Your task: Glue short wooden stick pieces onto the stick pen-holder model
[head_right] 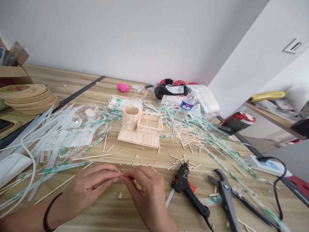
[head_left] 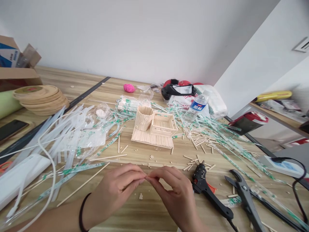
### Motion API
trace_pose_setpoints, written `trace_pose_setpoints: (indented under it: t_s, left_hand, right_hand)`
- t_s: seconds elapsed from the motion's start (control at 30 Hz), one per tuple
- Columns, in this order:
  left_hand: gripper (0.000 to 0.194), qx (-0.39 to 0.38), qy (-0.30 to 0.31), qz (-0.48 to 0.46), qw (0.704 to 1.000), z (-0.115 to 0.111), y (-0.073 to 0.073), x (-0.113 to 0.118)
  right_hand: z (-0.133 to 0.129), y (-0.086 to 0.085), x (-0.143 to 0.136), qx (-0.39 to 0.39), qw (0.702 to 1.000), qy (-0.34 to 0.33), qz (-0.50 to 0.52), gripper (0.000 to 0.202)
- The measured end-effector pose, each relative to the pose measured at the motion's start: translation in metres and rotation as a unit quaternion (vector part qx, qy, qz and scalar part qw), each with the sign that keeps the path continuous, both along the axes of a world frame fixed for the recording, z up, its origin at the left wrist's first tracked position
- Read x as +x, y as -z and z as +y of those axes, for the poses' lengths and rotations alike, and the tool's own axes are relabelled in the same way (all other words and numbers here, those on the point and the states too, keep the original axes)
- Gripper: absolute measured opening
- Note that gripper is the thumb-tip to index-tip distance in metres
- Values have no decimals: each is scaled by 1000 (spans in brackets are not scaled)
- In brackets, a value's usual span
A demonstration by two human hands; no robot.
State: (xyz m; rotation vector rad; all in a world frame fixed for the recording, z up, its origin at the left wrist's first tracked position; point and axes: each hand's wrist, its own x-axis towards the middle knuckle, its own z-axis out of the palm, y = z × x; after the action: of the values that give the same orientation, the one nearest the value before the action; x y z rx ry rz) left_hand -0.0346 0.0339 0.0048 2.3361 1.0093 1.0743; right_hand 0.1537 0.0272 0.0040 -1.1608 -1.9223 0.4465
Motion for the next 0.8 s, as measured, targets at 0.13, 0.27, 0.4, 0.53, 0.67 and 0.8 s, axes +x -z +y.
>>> trace_pose_setpoints:
  t_s: [0.13,0.27,0.4,0.53,0.67,0.8]
  left_hand:
    - [18,53,8,89,995,-1,-3,-2]
    - [15,55,12,119,991,0,-4,-3]
    - [15,-28,17,62,998,2,-6,-3]
    - [12,-132,-10,-1,991,6,-9,-2]
    - [14,-145,3,-7,989,8,-11,-2]
    - [14,-82,19,17,996,5,-9,-2]
  right_hand:
    - [0,1,0,0,1000,-2,-11,7]
    - [0,2,0,-13,1000,-20,-7,7]
    - [1,4,1,9,1000,-27,2,8]
    - [2,4,3,10,1000,-18,9,8]
    - [3,4,3,12,1000,-12,16,7]
    - [2,3,2,13,1000,-9,10,7]
